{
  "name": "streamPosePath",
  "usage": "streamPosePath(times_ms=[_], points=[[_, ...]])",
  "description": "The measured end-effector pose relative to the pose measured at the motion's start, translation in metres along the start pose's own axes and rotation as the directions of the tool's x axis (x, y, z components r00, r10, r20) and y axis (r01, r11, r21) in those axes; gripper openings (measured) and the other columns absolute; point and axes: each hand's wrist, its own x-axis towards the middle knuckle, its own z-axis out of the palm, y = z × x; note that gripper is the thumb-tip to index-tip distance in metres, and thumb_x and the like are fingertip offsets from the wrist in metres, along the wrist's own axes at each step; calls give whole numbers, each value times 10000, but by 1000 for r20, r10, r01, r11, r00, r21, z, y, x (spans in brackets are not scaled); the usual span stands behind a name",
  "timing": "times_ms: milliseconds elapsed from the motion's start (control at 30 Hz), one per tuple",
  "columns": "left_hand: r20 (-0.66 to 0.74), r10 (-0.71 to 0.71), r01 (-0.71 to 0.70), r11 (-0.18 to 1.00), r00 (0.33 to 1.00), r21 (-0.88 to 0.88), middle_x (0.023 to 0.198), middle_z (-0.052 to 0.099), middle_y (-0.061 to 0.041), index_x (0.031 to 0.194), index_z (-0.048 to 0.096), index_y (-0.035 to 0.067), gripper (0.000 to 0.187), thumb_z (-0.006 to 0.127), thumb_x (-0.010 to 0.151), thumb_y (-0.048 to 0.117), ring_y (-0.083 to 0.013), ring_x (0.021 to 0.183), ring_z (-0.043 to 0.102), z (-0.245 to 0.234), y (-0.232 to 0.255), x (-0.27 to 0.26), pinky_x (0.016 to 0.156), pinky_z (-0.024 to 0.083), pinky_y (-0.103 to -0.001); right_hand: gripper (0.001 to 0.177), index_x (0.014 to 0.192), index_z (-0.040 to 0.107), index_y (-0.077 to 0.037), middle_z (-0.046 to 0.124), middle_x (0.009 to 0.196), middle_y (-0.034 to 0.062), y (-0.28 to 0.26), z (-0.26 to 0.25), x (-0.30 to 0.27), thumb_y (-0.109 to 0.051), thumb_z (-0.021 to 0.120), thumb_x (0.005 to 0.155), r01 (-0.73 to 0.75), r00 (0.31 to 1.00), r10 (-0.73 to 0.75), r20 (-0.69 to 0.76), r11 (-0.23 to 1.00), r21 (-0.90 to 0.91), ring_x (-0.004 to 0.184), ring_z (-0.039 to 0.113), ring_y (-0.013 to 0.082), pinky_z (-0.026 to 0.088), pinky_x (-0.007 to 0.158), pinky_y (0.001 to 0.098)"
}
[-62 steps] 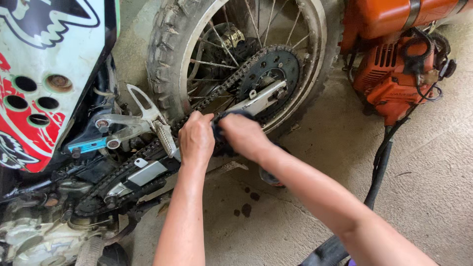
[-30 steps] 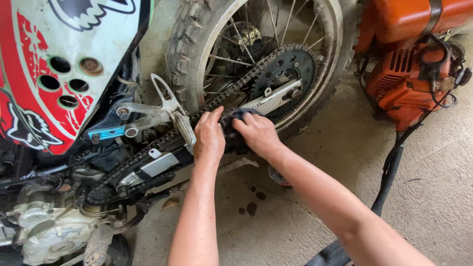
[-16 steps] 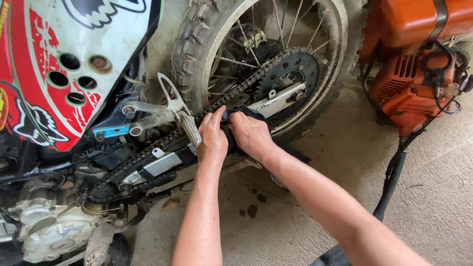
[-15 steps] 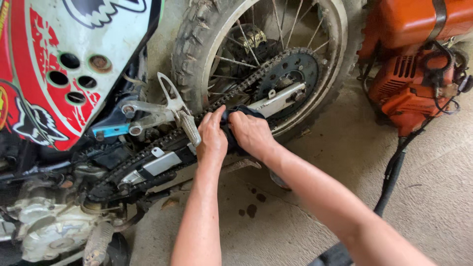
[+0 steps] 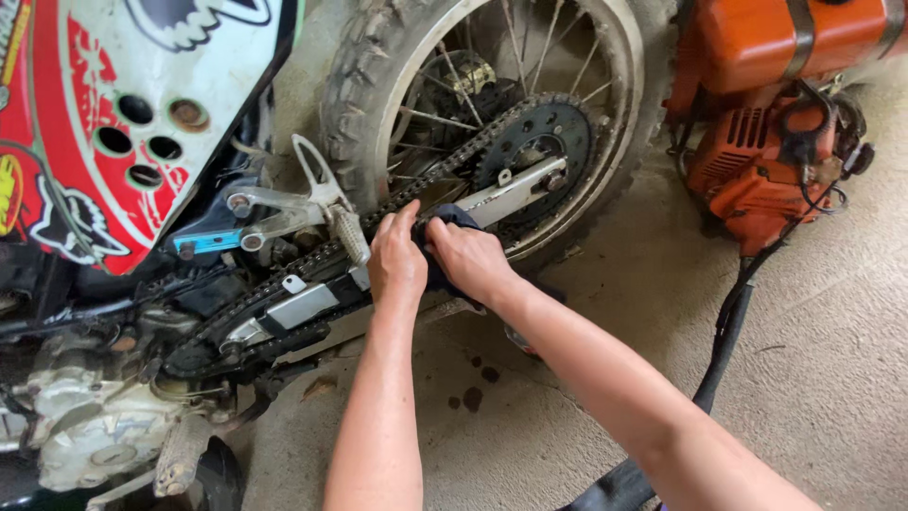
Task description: The person wipes the chain, swingarm, and engine area of a dirt bike using a dark cloth. They move from the rear wheel area toward the front, cleaning the chain and surrounding components.
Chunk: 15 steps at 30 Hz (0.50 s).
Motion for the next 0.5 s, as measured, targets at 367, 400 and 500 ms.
streamPosePath(times_ms=[367, 400, 500], points=[[48, 15, -25, 978, 999, 206, 1110, 687, -139, 1223, 726, 128, 386, 696, 858, 3, -380, 1013, 676, -1, 13, 4, 853, 556, -483, 123, 1008, 600, -115, 654, 873, 83, 34, -15, -18, -130, 691, 927, -7, 1000, 8, -26, 1000, 30, 824, 663, 318, 529, 702, 434], [34, 22, -29, 972, 999, 234, 1104, 691, -136, 1211, 742, 132, 369, 691, 874, -9, -383, 1010, 678, 0, 13, 6, 850, 558, -486, 136, 1013, 602, -122, 653, 885, 86, 29, -17, -19, -114, 700, 918, 70, 992, -63, -111, 996, 60, 840, 663, 318, 537, 728, 432], [40, 31, -40, 967, 999, 251, 1084, 694, -140, 1190, 750, 114, 361, 685, 856, -6, -374, 988, 690, 4, 10, 8, 854, 562, -479, 182, 1077, 595, -108, 656, 981, 128, 31, -28, -25, -57, 682, 926, 157, 915, -100, -390, 981, 117, 930, 668, 342, 556, 826, 434]])
